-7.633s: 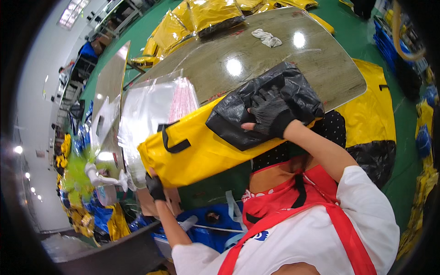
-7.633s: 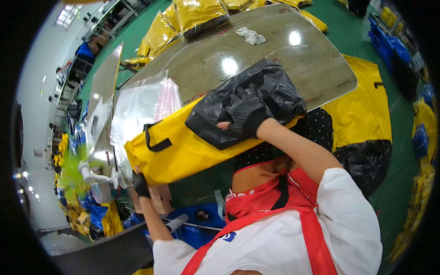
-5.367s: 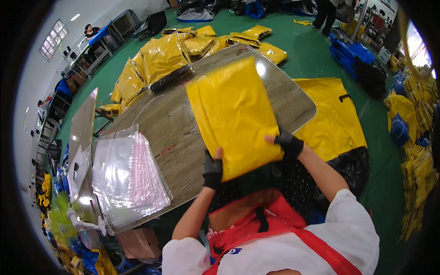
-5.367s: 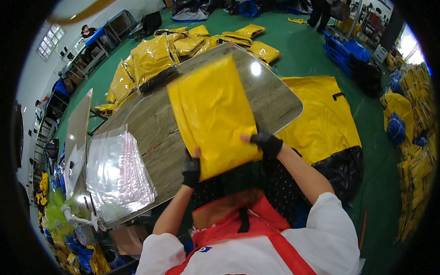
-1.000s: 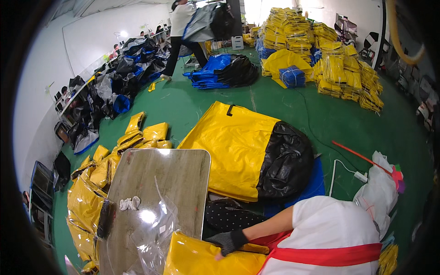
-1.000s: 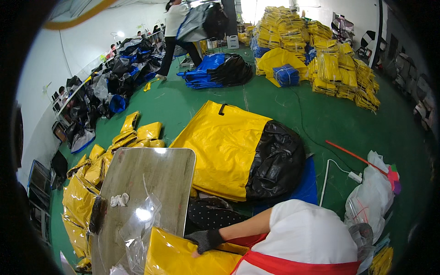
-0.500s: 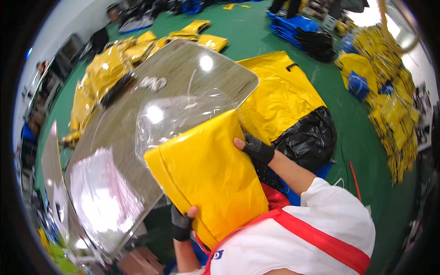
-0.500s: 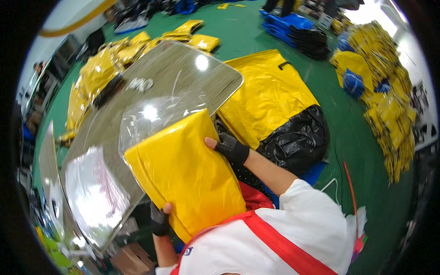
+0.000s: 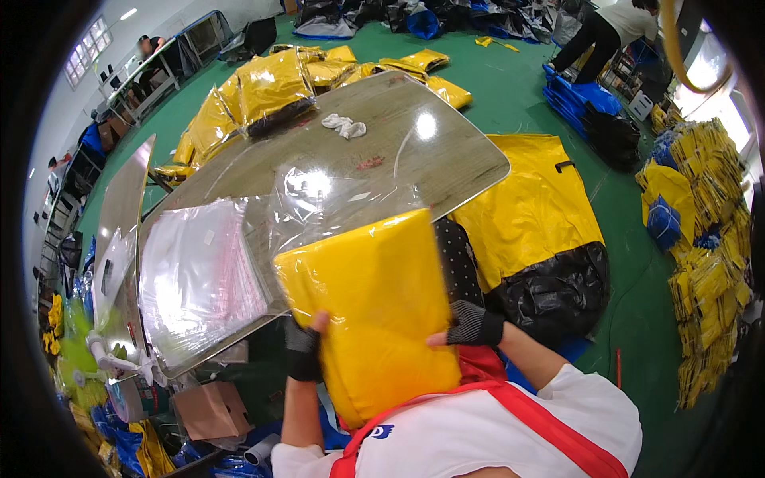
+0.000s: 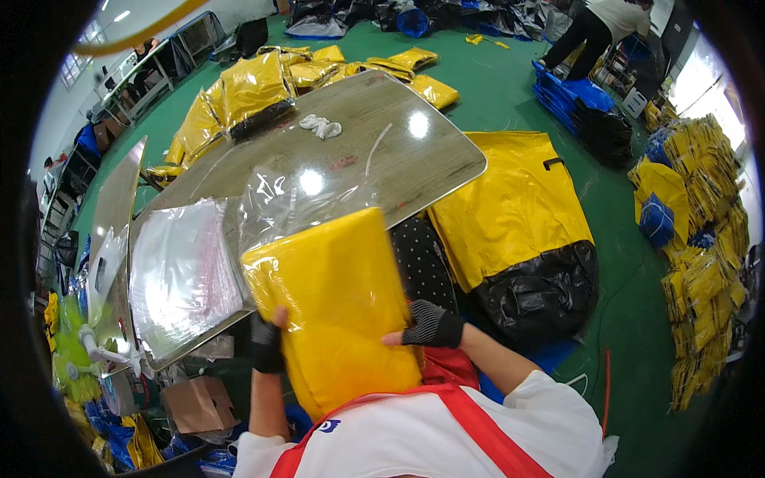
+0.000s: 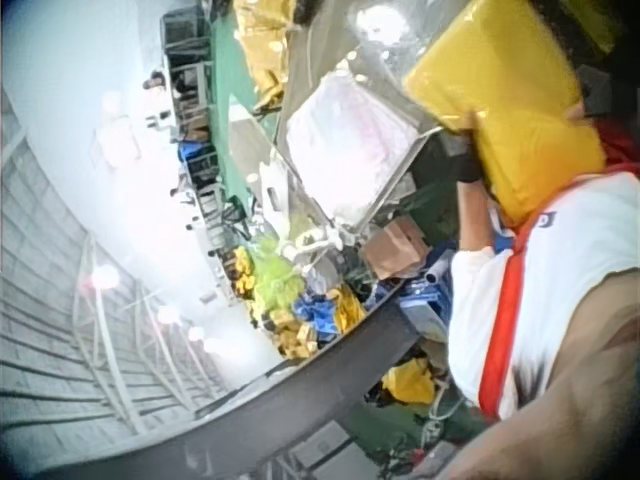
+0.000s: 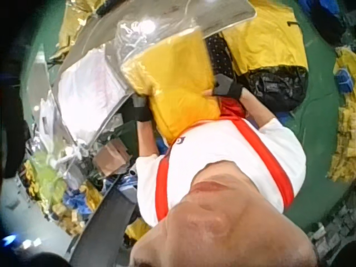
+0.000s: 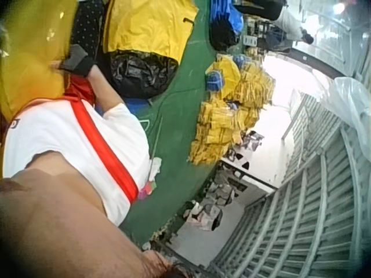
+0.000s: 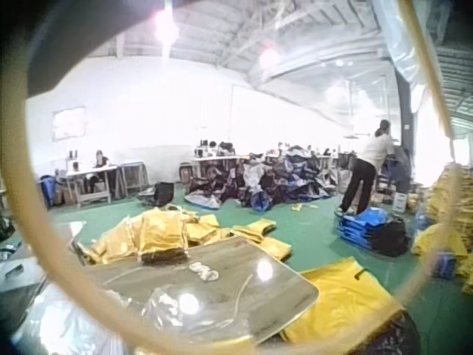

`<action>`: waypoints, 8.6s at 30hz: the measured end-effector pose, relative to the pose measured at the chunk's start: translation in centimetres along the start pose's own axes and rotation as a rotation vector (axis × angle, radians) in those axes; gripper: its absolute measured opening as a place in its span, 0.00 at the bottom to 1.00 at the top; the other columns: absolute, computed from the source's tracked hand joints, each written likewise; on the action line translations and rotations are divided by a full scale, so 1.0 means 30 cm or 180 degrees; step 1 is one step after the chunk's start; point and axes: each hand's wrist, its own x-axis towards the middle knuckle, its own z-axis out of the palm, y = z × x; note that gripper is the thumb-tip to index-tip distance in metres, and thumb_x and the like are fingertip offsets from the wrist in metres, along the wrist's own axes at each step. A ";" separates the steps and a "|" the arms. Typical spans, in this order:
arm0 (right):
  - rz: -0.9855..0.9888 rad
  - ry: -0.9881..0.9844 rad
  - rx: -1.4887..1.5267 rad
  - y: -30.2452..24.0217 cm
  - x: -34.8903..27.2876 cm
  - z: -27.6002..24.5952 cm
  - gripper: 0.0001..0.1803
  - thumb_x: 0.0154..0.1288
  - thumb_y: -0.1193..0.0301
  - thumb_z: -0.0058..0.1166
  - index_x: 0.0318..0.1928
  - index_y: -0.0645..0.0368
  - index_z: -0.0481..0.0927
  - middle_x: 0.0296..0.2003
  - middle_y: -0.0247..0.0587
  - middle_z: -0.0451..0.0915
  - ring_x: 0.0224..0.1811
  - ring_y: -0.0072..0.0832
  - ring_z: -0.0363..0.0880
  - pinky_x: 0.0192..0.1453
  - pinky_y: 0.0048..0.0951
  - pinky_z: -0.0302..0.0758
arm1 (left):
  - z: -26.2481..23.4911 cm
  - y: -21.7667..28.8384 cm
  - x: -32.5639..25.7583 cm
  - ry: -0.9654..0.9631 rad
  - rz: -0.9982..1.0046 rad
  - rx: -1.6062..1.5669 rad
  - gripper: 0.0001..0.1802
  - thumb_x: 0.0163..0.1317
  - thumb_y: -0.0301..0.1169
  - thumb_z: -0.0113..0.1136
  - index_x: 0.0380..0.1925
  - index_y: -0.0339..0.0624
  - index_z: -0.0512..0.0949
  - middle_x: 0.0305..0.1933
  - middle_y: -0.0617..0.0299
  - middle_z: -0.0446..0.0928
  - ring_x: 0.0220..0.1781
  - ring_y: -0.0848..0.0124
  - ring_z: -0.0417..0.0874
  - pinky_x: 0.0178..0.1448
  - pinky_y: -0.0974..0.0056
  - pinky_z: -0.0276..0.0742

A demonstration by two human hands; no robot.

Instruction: The person folds yellow and black delivery bags, places them into clear plastic bags, and sets the packaged items aside on a table. The process is repeated multiple times with consistent folding and bagging.

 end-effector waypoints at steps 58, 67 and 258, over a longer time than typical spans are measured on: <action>0.0253 -0.0230 0.1035 0.172 -0.157 0.042 0.55 0.50 0.59 0.70 0.70 0.59 0.46 0.65 0.47 0.60 0.67 0.33 0.59 0.70 0.32 0.56 | -0.154 -0.328 -0.182 -0.0697 -0.0082 -0.0210 0.43 0.49 0.51 0.70 0.60 0.37 0.66 0.62 0.57 0.68 0.62 0.63 0.70 0.66 0.59 0.64; 0.0863 0.0858 0.0669 0.151 -0.142 0.034 0.41 0.53 0.51 0.64 0.62 0.62 0.67 0.52 0.47 0.77 0.55 0.35 0.75 0.61 0.32 0.68 | -0.034 -0.290 -0.097 -0.0147 -0.0273 0.1228 0.43 0.45 0.35 0.75 0.61 0.39 0.64 0.60 0.54 0.70 0.62 0.61 0.70 0.63 0.59 0.68; -0.1242 0.0582 -0.2206 0.064 0.707 -0.386 0.15 0.55 0.71 0.60 0.45 0.46 0.82 0.44 0.45 0.82 0.40 0.43 0.81 0.43 0.37 0.77 | -0.142 0.324 0.773 -0.0825 0.2381 0.6214 0.13 0.53 0.41 0.64 0.29 0.44 0.77 0.34 0.52 0.78 0.49 0.52 0.76 0.65 0.42 0.60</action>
